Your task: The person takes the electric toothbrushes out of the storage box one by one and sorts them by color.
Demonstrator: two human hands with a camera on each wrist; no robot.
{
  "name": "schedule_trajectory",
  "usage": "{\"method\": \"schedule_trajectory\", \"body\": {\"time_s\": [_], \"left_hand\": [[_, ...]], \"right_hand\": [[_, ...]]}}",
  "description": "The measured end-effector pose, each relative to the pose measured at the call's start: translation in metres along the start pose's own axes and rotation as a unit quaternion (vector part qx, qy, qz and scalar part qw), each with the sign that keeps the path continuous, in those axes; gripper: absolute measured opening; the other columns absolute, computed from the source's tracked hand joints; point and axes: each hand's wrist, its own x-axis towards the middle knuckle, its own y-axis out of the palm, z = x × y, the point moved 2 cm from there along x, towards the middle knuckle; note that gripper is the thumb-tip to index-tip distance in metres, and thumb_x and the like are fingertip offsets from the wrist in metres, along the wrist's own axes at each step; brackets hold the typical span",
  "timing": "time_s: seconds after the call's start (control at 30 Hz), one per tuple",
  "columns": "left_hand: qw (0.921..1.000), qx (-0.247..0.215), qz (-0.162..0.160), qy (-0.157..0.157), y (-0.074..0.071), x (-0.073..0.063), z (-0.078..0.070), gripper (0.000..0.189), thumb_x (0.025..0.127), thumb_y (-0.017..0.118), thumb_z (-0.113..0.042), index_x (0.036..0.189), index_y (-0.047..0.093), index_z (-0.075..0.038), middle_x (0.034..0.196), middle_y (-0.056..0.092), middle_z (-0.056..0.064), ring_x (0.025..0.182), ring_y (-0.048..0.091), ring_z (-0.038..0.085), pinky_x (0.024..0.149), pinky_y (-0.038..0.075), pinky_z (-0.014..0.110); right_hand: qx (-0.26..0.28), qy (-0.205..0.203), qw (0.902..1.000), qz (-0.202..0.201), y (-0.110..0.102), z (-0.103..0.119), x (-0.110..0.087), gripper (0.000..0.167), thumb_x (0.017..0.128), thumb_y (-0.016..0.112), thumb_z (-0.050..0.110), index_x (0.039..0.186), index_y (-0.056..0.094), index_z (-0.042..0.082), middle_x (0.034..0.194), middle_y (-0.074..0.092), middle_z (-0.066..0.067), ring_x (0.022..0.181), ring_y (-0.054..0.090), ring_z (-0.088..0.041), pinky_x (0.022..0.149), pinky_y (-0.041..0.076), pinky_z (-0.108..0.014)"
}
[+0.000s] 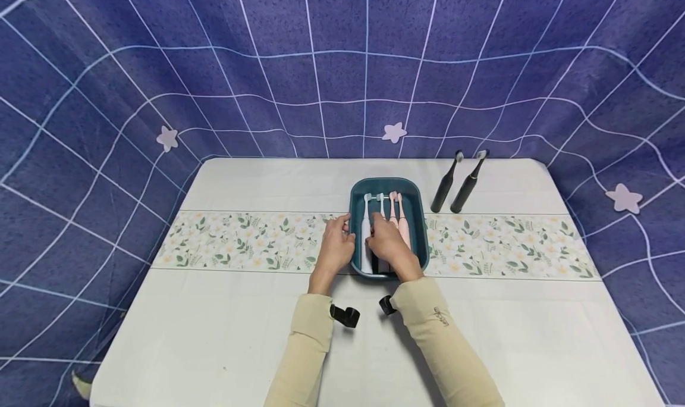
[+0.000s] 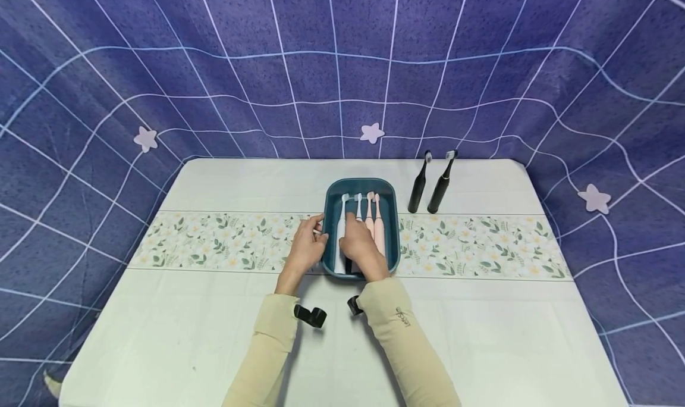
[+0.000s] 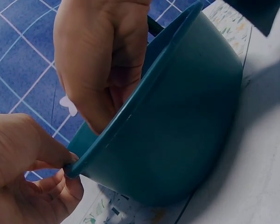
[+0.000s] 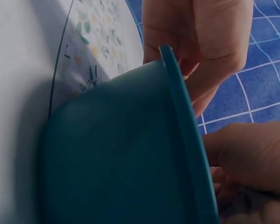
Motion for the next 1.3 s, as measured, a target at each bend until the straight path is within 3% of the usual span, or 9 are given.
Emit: {"method": "schedule_trajectory", "body": {"time_s": [0.23, 0.5, 0.83, 1.3], "left_hand": [[0.9999, -0.004, -0.008, 0.007, 0.001, 0.0, 0.0, 0.046, 0.09, 0.057, -0.002, 0.136, 0.05, -0.002, 0.1, 0.05, 0.01, 0.079, 0.052, 0.019, 0.077, 0.044, 0.035], [0.9999, -0.007, -0.007, 0.008, 0.001, 0.0, 0.0, 0.046, 0.09, 0.057, -0.002, 0.135, 0.05, -0.001, 0.101, 0.051, 0.012, 0.078, 0.051, 0.019, 0.078, 0.043, 0.036], [1.0, -0.001, -0.004, 0.004, 0.001, 0.001, 0.001, 0.047, 0.089, 0.057, -0.002, 0.136, 0.05, -0.002, 0.102, 0.051, 0.012, 0.08, 0.051, 0.02, 0.077, 0.043, 0.035], [0.9999, -0.002, 0.004, -0.01, 0.002, 0.001, 0.0, 0.047, 0.09, 0.057, -0.004, 0.137, 0.049, -0.003, 0.104, 0.051, 0.012, 0.081, 0.052, 0.02, 0.075, 0.044, 0.034]], "right_hand": [[-0.029, 0.017, 0.9994, 0.011, 0.006, 0.006, 0.004, 0.061, 0.086, 0.061, 0.002, 0.141, 0.036, -0.004, 0.115, 0.062, -0.026, 0.098, 0.064, -0.035, 0.079, 0.052, -0.043], [0.003, 0.015, 0.9998, -0.016, 0.009, 0.002, 0.004, 0.06, 0.085, 0.063, 0.003, 0.139, 0.039, -0.005, 0.119, 0.06, -0.025, 0.101, 0.062, -0.035, 0.083, 0.051, -0.043], [0.029, 0.014, 0.9991, -0.027, 0.011, -0.004, 0.006, 0.049, 0.086, 0.07, 0.015, 0.128, 0.051, 0.0, 0.09, 0.064, -0.011, 0.074, 0.059, -0.022, 0.063, 0.049, -0.031], [0.067, 0.02, 0.9963, -0.05, 0.016, -0.005, 0.003, 0.051, 0.085, 0.072, 0.016, 0.13, 0.048, 0.005, 0.091, 0.066, -0.009, 0.074, 0.061, -0.021, 0.063, 0.049, -0.031]]}}
